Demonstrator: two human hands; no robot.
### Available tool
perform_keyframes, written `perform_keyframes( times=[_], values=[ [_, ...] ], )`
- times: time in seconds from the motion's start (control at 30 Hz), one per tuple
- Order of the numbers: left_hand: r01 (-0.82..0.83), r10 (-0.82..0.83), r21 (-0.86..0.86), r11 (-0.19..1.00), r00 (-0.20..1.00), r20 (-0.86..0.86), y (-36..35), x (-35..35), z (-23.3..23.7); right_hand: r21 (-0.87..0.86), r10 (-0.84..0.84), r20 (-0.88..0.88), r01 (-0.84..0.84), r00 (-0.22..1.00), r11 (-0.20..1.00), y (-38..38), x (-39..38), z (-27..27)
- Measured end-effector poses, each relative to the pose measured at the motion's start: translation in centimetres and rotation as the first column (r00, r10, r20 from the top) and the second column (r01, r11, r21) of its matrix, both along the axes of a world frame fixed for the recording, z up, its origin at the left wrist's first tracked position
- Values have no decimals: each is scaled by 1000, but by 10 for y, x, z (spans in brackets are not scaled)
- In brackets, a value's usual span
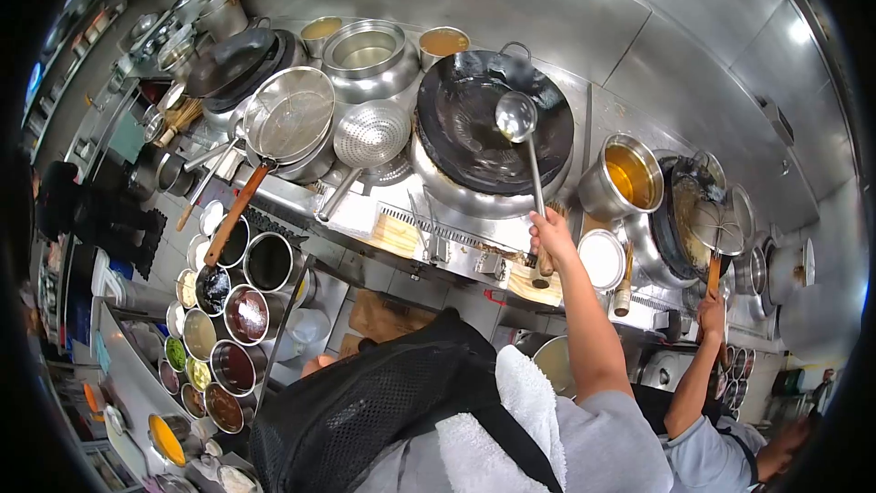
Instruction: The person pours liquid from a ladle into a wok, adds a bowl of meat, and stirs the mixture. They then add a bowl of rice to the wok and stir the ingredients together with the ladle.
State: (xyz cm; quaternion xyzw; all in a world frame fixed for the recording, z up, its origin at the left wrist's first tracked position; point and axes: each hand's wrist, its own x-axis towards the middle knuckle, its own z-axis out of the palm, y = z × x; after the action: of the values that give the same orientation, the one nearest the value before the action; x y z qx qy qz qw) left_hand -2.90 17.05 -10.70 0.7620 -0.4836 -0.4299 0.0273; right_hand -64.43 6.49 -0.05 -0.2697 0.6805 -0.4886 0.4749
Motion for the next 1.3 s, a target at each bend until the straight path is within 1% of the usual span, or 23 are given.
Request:
perform_keyframes(
  times=[0.03, 0.07, 0.1, 0.13, 0.17, 0.2, 0.27, 0.33, 0.4, 0.47, 0.53, 0.57, 0.6, 0.63, 0.67, 0.73, 0.77, 0.9, 0.93, 1.0, 1.17, 1.27, 1.3],
  values=[
    [37, -32, -46, 998, 994, 100, -10, -1, -21, 6, -7, 162, 6, 987, 1000, -1, 6, 9],
    [50, -45, -51, 997, 994, 104, -19, -1, -40, 11, -15, 319, 12, 948, 1000, -1, 8, 15],
    [119, -115, -64, 991, 991, 75, -32, -5, -51, -11, 2, 551, 6, 835, 1000, -1, -1, 4],
    [189, -186, -78, 979, 981, 46, -45, -12, -60, -18, -8, 552, 22, 834, 1000, 2, -4, 1],
    [260, -259, -93, 961, 966, 17, -59, -20, -67, -65, 33, 823, 36, 568, 997, 6, -3, 0],
    [331, -334, -110, 937, 942, -11, -75, -29, -71, -112, 94, 970, 70, 222, 991, 9, -3, 0],
    [476, -489, -150, 867, 870, -68, -107, -55, -75, -207, 200, 977, 126, 73, 970, 26, 4, 19],
    [575, -589, -167, 801, 807, -48, -124, -107, -73, -233, 227, 972, 198, 52, 952, 51, 7, 50],
    [717, -769, -304, 627, 633, -95, -131, -164, -67, -245, 238, 970, 244, 59, 938, 78, -2, 75],
    [811, -859, -297, 503, 506, -74, -128, -223, -62, -279, 192, 933, 275, 305, 920, 106, -8, 105],
    [842, -918, -366, 396, 353, -181, -119, -277, -47, -233, 23, 846, 330, 533, 915, 133, -12, 135],
    [853, -928, -367, 370, 324, -184, -112, -297, -59, -210, -79, 738, 339, 670, 917, 146, -16, 145],
    [840, -970, -488, 235, 173, -170, -106, -318, -82, -183, -182, 598, 354, 780, 917, 157, -20, 155],
    [788, -990, -608, 101, 21, -137, -103, -343, -78, -125, -282, 454, 374, 845, 919, 167, -24, 162],
    [793, -963, -559, 243, 125, -240, -92, -353, -73, -104, -345, 309, 391, 887, 914, 174, -27, 167],
    [737, -985, -654, 171, 110, -134, -76, -385, -118, -45, -415, 48, 417, 909, 908, 192, -47, 161],
    [769, -991, -625, 134, 100, -90, -71, -397, -119, -10, -409, -36, 409, 912, 912, 198, -55, 164],
    [816, -992, -568, 110, 55, -113, -53, -427, -140, 43, -402, -131, 410, 906, 911, 205, -73, 166],
    [813, -990, -571, 118, 50, -132, -47, -432, -152, 68, -351, -278, 383, 894, 921, 201, -70, 166],
    [819, -985, -553, 152, 77, -157, -38, -440, -168, 32, -329, -413, 375, 849, 927, 200, -69, 161],
    [787, -983, -588, 186, 146, -115, -25, -458, -189, -6, -357, -457, 399, 814, 917, 197, -60, 168],
    [711, -985, -681, 173, 134, -111, -29, -464, -210, 26, -315, -482, 373, 817, 927, 201, -68, 153],
    [731, -996, -676, 92, 80, -48, -31, -469, -228, 3, -300, -589, 373, 750, 928, 203, -74, 138]
  ],
)
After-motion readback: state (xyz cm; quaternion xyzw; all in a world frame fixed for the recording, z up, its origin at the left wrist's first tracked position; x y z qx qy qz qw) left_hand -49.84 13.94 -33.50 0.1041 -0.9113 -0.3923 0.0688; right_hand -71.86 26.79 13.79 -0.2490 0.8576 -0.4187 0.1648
